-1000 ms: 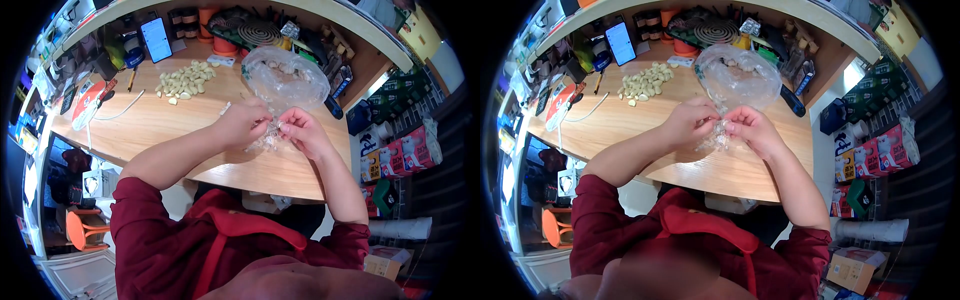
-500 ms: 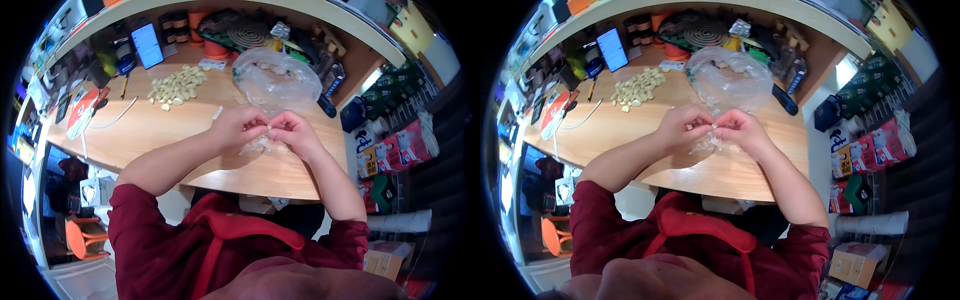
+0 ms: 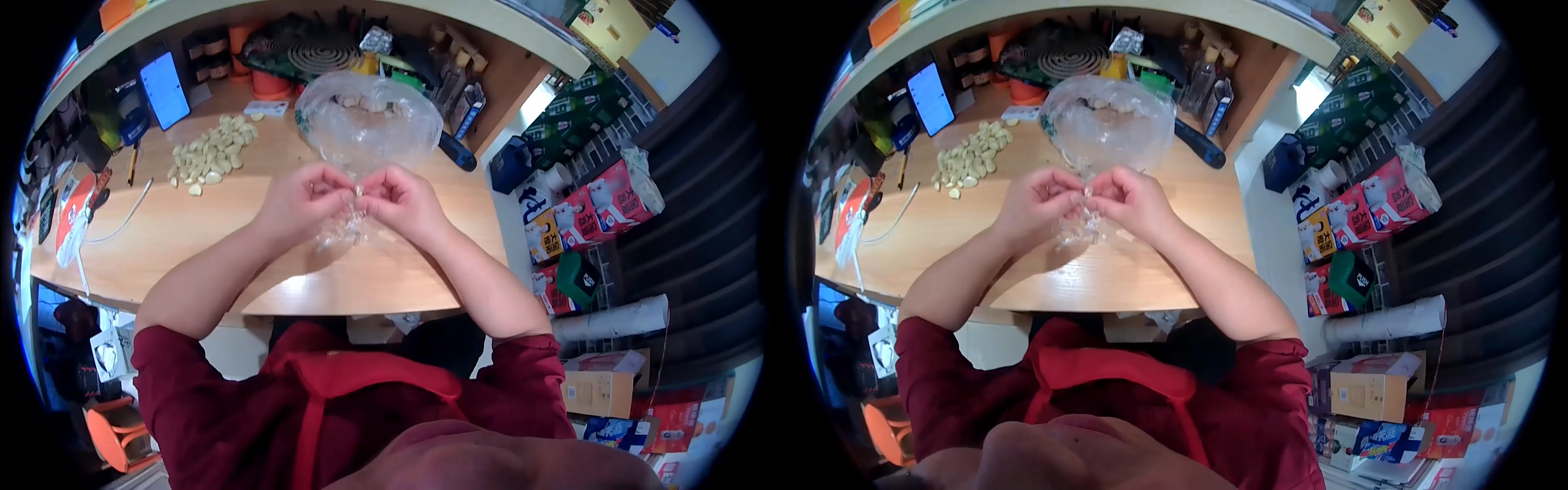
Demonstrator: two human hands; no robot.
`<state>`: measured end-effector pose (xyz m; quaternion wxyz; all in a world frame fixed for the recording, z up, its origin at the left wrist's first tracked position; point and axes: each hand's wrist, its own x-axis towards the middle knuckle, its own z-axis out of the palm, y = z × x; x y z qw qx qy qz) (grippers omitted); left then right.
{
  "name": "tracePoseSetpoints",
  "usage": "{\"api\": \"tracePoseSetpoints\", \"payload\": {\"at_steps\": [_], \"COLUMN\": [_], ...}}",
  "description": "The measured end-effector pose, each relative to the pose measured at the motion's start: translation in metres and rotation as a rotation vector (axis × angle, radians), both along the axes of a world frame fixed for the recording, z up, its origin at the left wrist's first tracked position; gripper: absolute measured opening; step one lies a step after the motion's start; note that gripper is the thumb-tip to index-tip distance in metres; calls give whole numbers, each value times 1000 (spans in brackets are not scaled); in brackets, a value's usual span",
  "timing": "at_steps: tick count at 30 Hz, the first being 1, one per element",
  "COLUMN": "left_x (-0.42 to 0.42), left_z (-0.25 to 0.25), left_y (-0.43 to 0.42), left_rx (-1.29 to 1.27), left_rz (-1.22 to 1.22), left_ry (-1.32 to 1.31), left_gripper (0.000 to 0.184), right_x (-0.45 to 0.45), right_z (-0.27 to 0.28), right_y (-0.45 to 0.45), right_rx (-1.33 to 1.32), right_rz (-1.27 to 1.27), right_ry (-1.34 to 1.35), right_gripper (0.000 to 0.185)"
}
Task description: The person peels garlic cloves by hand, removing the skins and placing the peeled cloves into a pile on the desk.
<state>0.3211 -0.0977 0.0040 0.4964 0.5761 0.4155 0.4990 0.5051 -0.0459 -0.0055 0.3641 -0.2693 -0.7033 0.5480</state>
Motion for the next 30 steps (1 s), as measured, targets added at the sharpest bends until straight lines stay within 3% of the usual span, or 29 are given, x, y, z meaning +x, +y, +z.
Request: {"api": "tracePoseSetpoints", "payload": {"at_steps": [14, 20, 30], "left_x": [1, 5, 9], "left_z": [6, 11, 7], "left_y": [-3, -4, -5], "left_rx": [-100, -165, -162], "left_rz": [61, 76, 89], "left_ry": [81, 96, 172], "left_gripper": [15, 14, 10], "right_x": [-2, -1, 0], "right_z": [0, 3, 4], "right_y": [1, 1, -3], "right_rx": [174, 711, 913], "right_rz": [-73, -149, -154], "right_ry": [-64, -209, -288], "right_gripper": [19, 19, 18]}}
